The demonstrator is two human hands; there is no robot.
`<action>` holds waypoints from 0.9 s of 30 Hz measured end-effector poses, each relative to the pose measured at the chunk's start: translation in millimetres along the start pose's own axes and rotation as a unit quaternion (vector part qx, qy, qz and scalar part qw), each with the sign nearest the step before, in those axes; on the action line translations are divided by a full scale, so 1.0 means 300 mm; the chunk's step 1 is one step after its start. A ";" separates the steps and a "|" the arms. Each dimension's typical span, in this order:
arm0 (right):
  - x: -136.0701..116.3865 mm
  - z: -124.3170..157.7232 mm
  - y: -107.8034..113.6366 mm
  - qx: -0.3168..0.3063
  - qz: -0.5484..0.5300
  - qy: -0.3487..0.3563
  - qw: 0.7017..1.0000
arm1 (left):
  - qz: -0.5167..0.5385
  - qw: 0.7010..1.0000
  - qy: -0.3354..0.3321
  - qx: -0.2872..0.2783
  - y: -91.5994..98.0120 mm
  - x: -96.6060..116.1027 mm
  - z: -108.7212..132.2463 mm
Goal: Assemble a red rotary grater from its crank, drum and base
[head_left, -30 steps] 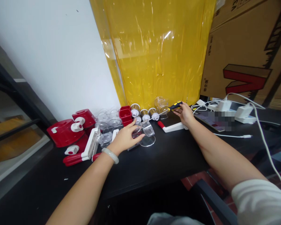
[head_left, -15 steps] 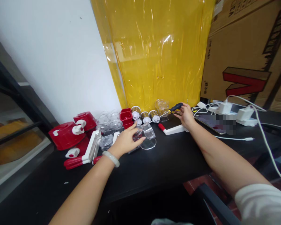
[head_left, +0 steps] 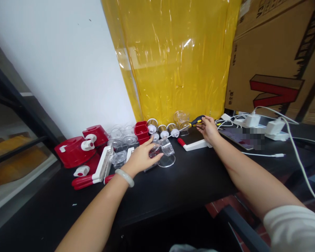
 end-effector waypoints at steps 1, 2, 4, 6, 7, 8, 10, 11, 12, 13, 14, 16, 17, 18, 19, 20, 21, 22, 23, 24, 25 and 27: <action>0.000 0.000 0.000 -0.002 0.000 0.000 1.000 | 0.001 1.000 0.001 0.000 0.000 0.000 0.000; 0.001 -0.001 0.000 -0.004 0.001 0.000 1.000 | 0.000 1.000 0.002 -0.001 0.000 0.000 0.000; 0.002 -0.001 -0.001 -0.009 0.001 0.000 1.000 | -0.001 1.000 0.005 -0.001 0.000 0.000 0.000; 0.003 -0.001 -0.001 -0.012 -0.002 -0.001 1.000 | -0.004 1.000 0.006 -0.003 -0.001 0.000 0.000; 0.003 -0.001 -0.001 -0.013 -0.005 -0.003 1.000 | -0.006 1.000 0.006 -0.004 -0.002 0.000 0.001; 0.003 0.000 -0.001 -0.014 -0.010 -0.003 1.000 | -0.009 1.000 0.006 -0.004 -0.002 0.000 0.001; 0.002 0.002 0.000 -0.013 -0.025 -0.001 1.000 | -0.014 1.000 0.006 -0.004 -0.003 -0.001 0.001; 0.001 0.003 0.000 -0.013 -0.033 0.001 0.999 | -0.016 1.000 0.007 -0.003 -0.004 -0.002 0.001; 0.000 0.004 0.000 -0.014 -0.040 0.003 0.999 | -0.017 1.000 0.007 -0.002 -0.004 -0.002 0.001; -0.001 0.006 0.000 -0.017 -0.045 0.003 0.999 | -0.017 1.000 0.006 0.000 -0.004 -0.003 0.001; -0.002 0.007 -0.001 -0.021 -0.047 0.003 0.999 | -0.017 1.000 0.006 0.001 -0.004 -0.003 0.001; -0.003 0.008 -0.003 -0.025 -0.044 -0.002 0.999 | -0.015 1.000 0.003 0.003 -0.004 -0.002 0.000; -0.004 0.008 -0.003 -0.023 -0.041 -0.005 0.999 | -0.015 1.000 0.001 0.003 -0.004 -0.001 0.000; -0.005 0.008 -0.004 -0.019 -0.038 -0.008 0.999 | -0.014 1.000 0.000 0.003 -0.003 -0.001 -0.001; -0.006 0.009 -0.004 -0.016 -0.035 -0.009 0.999 | -0.014 1.000 -0.001 0.003 -0.003 0.000 -0.001; -0.007 0.009 -0.005 -0.013 -0.034 -0.010 0.999 | -0.014 1.000 -0.001 0.002 -0.002 0.001 -0.001; -0.009 0.009 -0.006 -0.012 -0.033 -0.011 0.999 | -0.014 1.000 0.001 0.002 -0.002 0.002 -0.001; -0.010 0.010 -0.007 -0.010 -0.032 -0.013 0.999 | -0.014 1.000 0.003 0.002 -0.002 0.002 0.000; -0.011 0.010 -0.007 -0.009 -0.030 -0.014 0.999 | -0.014 1.000 0.004 0.002 -0.001 0.002 0.000; -0.012 0.010 -0.007 -0.008 -0.028 -0.016 0.999 | -0.014 1.000 0.005 0.001 -0.002 0.002 0.000; -0.012 0.010 -0.007 -0.006 -0.025 -0.017 1.000 | -0.014 1.000 0.004 0.000 -0.002 0.001 0.000; -0.012 0.009 -0.006 -0.004 -0.022 -0.014 1.000 | -0.016 1.000 0.003 -0.002 -0.004 -0.001 0.000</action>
Point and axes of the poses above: each hand's wrist, its own z-axis away from the middle knuckle, its own y-axis out of the back of the hand, x = y × z, the point moved 2 cm from there along -z, towards the middle knuckle, and after that the axes turned 8 degrees about z, right-handed, at the moved point
